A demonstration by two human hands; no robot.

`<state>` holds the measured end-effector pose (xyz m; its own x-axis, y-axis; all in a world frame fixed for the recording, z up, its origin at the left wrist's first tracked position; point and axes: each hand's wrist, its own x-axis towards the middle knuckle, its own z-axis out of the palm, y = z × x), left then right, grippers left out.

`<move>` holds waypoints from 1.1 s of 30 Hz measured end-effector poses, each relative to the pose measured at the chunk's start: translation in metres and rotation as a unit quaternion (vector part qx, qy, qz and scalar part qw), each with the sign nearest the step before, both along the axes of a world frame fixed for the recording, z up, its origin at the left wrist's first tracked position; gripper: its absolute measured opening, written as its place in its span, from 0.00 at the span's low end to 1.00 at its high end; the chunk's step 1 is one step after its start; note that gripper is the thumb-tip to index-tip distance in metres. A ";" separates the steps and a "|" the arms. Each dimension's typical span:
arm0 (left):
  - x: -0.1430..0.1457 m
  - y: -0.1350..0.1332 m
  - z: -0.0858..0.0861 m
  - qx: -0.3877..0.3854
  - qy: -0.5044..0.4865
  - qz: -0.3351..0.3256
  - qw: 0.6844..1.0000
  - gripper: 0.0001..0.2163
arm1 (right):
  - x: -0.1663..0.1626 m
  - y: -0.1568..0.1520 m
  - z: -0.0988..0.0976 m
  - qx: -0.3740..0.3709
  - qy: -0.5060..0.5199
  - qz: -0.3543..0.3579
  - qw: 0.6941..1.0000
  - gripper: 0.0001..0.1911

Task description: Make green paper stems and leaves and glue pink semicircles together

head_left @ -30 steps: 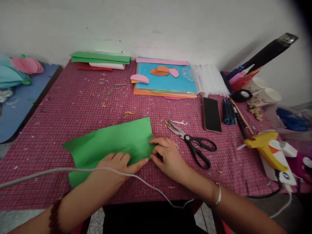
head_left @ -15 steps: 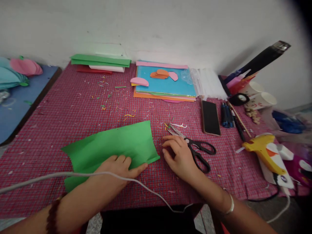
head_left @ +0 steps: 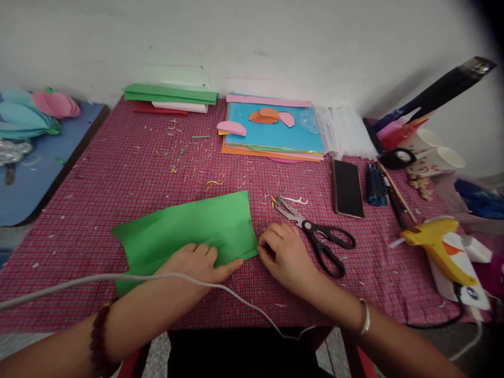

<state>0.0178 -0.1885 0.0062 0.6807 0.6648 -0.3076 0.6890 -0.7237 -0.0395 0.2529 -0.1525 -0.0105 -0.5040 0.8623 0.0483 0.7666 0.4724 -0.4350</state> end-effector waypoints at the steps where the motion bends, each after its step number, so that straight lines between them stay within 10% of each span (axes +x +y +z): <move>1: 0.000 0.001 0.000 -0.002 -0.004 -0.001 1.000 0.29 | 0.001 0.001 0.000 0.010 -0.006 -0.003 1.000 0.06; 11: 0.005 0.016 0.009 -0.032 -0.017 -0.029 0.999 0.20 | 0.011 -0.024 0.000 0.046 0.001 0.223 0.974 0.18; 17: -0.001 0.010 0.010 -0.029 -0.047 -0.034 0.998 0.21 | 0.014 -0.032 -0.005 0.041 -0.039 0.202 0.978 0.22; 23: 0.022 -0.059 -0.005 0.154 -0.170 0.023 0.973 0.19 | 0.013 -0.036 -0.008 0.021 -0.030 0.178 0.983 0.21; 33: 0.053 -0.058 -0.023 0.091 -0.177 0.067 0.978 0.19 | 0.013 -0.039 -0.012 0.023 -0.004 0.168 0.986 0.19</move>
